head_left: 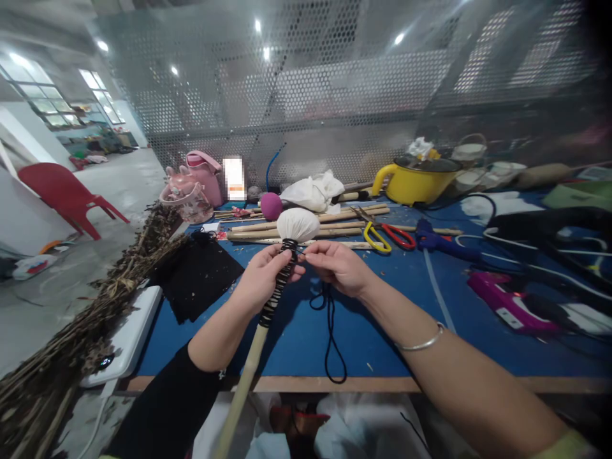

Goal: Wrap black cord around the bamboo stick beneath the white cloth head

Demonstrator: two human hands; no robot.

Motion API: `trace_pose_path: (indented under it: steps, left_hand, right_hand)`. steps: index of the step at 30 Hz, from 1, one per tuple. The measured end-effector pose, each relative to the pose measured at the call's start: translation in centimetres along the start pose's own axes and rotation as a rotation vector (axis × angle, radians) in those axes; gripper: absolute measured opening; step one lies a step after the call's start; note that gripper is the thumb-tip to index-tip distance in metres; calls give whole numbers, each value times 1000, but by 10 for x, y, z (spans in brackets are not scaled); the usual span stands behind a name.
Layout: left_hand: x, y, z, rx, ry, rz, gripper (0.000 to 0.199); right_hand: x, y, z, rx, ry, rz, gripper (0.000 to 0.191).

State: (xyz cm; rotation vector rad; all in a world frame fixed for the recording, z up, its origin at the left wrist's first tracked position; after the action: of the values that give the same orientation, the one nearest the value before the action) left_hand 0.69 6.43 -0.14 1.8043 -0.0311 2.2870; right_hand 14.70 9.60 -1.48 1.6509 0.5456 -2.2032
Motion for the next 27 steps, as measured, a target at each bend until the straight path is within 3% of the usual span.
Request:
trace_pose_path:
  steps: [4, 10, 19, 23, 27]
  left_hand:
    - [0, 6, 6, -88, 19, -5, 19]
    - [-1, 10, 8, -44, -20, -20, 12]
    - [-3, 12, 6, -102, 52, -89, 17]
    - [-3, 10, 5, -41, -80, -55, 21]
    - [-8, 8, 5, 29, -247, 21, 23]
  right_hand:
    - [-4, 4, 5, -14, -167, 23, 20]
    - [0, 4, 14, -9, -379, 72, 22]
    - [8, 3, 14, 14, -286, 110, 21]
    - [3, 7, 14, -109, -237, 160, 20]
    - [-3, 11, 15, -104, -300, 117, 20]
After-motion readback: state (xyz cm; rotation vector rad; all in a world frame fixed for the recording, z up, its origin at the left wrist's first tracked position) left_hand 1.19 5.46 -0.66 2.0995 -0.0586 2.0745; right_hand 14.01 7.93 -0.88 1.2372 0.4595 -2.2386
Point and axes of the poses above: each hand's wrist, its own y-axis away from the middle knuckle, its own z-axis out of the palm, x = y × z, the point moved 3 cm from there along -y, towards the middle knuckle, and after that the axes turned 5 degrees about -z, right-handed, at the moved point
